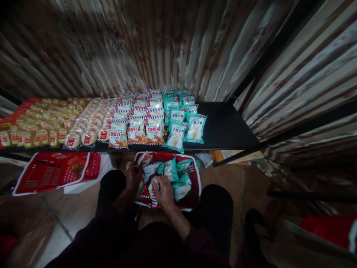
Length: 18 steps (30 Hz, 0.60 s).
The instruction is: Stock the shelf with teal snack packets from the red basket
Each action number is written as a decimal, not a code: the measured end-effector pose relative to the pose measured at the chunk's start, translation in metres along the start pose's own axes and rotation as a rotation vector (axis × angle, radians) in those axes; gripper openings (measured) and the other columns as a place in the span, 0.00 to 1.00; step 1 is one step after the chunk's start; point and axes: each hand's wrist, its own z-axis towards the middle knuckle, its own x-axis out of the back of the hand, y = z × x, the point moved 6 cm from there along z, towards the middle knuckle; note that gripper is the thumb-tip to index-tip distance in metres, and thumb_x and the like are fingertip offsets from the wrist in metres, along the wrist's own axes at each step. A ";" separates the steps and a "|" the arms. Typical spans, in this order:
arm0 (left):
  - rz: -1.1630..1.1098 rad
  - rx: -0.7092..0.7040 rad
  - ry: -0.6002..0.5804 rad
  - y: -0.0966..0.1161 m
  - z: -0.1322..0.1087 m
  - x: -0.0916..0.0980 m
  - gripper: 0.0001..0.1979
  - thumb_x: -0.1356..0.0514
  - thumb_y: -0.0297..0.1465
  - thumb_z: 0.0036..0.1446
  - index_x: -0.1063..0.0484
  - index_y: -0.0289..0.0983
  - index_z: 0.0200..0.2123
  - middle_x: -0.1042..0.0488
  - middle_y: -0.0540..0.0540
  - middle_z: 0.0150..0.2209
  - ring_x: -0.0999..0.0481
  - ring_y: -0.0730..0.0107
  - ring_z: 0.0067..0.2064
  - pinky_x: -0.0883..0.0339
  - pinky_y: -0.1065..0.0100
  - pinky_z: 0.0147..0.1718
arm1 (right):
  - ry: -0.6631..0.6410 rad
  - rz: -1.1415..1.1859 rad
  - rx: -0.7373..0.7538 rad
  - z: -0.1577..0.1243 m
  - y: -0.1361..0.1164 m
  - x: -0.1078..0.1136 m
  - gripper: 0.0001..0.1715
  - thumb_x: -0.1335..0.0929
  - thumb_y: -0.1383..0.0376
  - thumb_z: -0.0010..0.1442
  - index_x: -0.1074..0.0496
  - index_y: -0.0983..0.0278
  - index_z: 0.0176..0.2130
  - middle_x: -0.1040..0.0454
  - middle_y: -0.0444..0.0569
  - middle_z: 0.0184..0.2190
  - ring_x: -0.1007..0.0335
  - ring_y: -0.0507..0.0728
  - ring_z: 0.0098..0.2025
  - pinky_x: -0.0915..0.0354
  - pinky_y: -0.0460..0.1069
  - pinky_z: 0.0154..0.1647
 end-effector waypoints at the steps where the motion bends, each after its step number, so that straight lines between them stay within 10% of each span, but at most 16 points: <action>1: -0.025 -0.036 0.017 0.002 -0.003 0.002 0.14 0.45 0.31 0.57 0.32 0.35 0.47 0.25 0.40 0.42 0.25 0.64 0.44 0.32 0.65 0.45 | 0.069 0.024 0.005 0.000 -0.003 0.009 0.12 0.39 0.61 0.66 0.28 0.61 0.37 0.26 0.49 0.34 0.32 0.58 0.39 0.36 0.51 0.43; 4: -0.078 -0.186 0.028 0.012 -0.016 0.000 0.16 0.45 0.29 0.56 0.34 0.35 0.49 0.27 0.39 0.47 0.27 0.62 0.50 0.34 0.62 0.49 | 0.146 0.007 0.091 0.000 -0.012 0.023 0.09 0.37 0.63 0.65 0.29 0.61 0.38 0.25 0.49 0.35 0.32 0.58 0.40 0.36 0.52 0.44; 12: 0.198 -0.126 -0.466 -0.003 -0.045 -0.048 0.13 0.44 0.28 0.55 0.31 0.36 0.45 0.27 0.40 0.46 0.29 0.60 0.51 0.36 0.61 0.52 | -0.302 -0.264 -0.009 -0.032 0.027 -0.035 0.06 0.32 0.70 0.54 0.25 0.63 0.34 0.24 0.53 0.36 0.31 0.61 0.41 0.35 0.54 0.44; 18: 0.238 -0.104 -0.449 -0.003 -0.066 -0.048 0.29 0.44 0.26 0.53 0.41 0.29 0.59 0.37 0.32 0.60 0.40 0.53 0.62 0.47 0.58 0.61 | -0.055 0.157 -0.260 -0.030 0.052 -0.018 0.16 0.41 0.61 0.63 0.27 0.62 0.39 0.22 0.51 0.36 0.26 0.58 0.39 0.32 0.52 0.42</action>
